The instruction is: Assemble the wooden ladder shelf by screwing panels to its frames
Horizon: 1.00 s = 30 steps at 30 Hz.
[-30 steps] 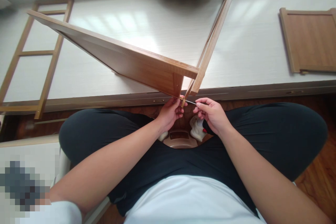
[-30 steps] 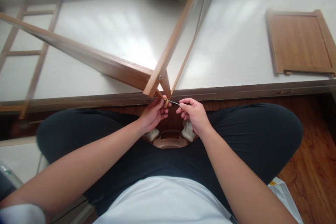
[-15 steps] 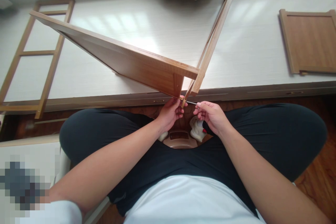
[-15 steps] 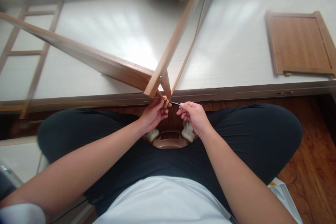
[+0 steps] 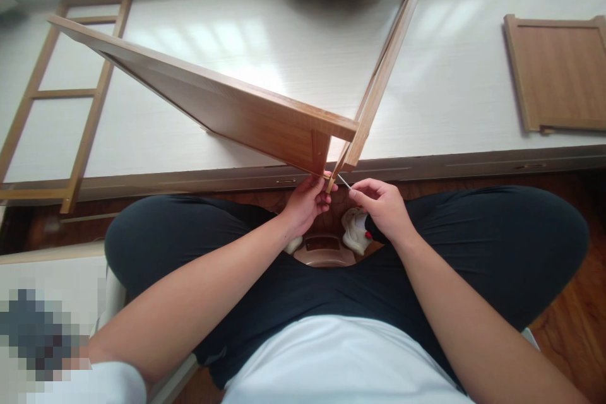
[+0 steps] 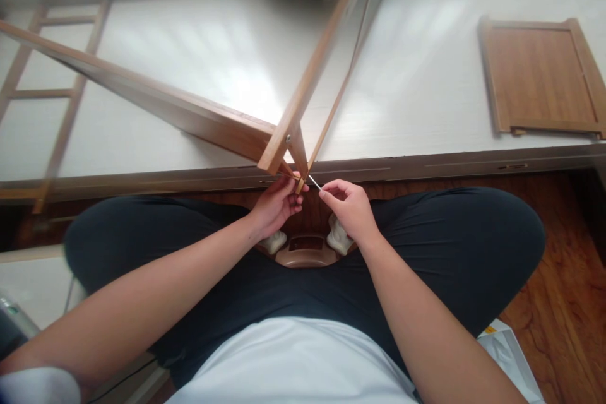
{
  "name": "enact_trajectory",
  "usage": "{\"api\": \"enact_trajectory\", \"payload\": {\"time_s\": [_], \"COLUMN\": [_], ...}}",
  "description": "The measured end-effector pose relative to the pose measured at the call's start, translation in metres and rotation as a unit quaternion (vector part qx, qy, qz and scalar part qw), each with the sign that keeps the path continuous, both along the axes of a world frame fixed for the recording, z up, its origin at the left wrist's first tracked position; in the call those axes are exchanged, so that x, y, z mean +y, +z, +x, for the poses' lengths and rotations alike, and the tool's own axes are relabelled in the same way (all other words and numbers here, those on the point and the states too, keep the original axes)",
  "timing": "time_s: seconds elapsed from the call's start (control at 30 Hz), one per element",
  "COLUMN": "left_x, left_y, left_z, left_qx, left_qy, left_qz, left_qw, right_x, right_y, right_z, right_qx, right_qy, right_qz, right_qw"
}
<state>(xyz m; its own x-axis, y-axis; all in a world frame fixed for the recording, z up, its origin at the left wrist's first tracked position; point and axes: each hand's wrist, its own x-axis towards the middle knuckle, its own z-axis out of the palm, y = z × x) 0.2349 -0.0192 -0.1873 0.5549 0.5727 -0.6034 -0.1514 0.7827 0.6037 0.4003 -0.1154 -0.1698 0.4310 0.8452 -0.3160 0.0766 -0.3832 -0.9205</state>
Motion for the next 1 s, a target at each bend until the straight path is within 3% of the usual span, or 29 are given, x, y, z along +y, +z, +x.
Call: {"api": "enact_trajectory", "payload": {"time_s": [0.3,1.0], "left_x": [-0.0002,0.0000], "left_y": [-0.0012,-0.0010], "left_z": [-0.0001,-0.0002], "left_qx": [-0.003,-0.004], "left_qy": [-0.001,-0.002], "left_qz": [0.002,0.002], "left_qw": [1.000,1.000], "right_x": [-0.0030,-0.0033], "right_y": [0.0003,0.0031], "right_z": [0.0020,0.0016], "right_qx": [-0.145,-0.218], "right_qy": [0.053,0.067], "right_qz": [0.018,0.082], "right_qw": [0.988,0.970]}}
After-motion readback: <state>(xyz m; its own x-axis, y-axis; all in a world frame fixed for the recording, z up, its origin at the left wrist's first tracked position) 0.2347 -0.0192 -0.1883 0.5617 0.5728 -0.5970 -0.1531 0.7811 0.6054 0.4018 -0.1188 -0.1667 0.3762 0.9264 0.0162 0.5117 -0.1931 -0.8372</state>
